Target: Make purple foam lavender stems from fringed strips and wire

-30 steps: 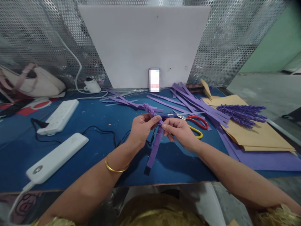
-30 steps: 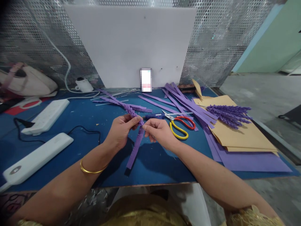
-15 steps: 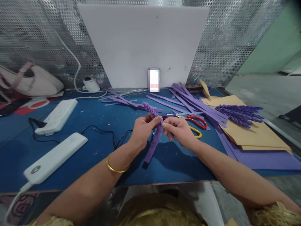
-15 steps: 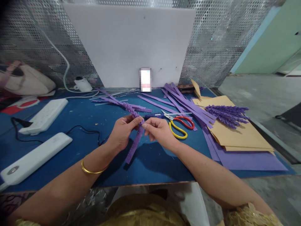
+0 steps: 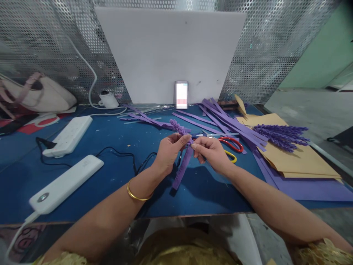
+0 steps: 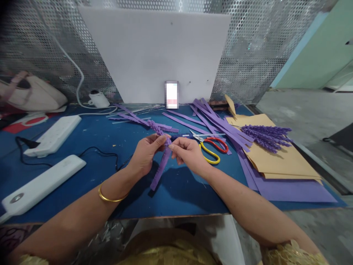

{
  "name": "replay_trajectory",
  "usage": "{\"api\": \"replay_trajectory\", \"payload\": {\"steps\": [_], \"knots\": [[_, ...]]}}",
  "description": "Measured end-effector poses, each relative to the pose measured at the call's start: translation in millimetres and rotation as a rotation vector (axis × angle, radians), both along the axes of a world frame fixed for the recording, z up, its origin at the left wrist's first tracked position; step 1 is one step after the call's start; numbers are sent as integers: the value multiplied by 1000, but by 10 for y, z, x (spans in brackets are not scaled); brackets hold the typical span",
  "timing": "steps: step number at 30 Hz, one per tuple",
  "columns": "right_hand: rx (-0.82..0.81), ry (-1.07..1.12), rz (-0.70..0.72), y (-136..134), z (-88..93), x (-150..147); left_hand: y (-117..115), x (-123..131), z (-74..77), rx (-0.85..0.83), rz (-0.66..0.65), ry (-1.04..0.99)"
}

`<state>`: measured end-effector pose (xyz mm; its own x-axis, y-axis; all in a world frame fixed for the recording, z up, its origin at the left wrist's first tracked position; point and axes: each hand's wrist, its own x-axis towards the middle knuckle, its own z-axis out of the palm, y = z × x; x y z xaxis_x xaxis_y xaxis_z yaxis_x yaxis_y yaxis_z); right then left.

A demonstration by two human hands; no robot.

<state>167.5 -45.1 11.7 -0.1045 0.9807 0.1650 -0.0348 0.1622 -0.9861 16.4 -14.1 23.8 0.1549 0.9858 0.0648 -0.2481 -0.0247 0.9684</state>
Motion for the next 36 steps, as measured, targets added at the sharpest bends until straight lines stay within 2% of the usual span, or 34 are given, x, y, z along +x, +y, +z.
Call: {"api": "replay_trajectory", "payload": {"steps": [4,11,19,25,32,36], "knots": [[-5,-33,8,-13,8,-12,47,-35,24,40,70,2],[1,-17,17,-7,10,13,81,-68,45,24,26,-53],[-24,-49,62,-9,-25,-12,120,-99,48,101,108,-37],[6,-40,49,-1,-7,18,126,-101,56,43,83,-102],[-11,-67,74,3,-36,6,199,-126,26,98,149,-87],[-9,-60,74,8,-36,6,200,-113,12,51,134,-111]]}}
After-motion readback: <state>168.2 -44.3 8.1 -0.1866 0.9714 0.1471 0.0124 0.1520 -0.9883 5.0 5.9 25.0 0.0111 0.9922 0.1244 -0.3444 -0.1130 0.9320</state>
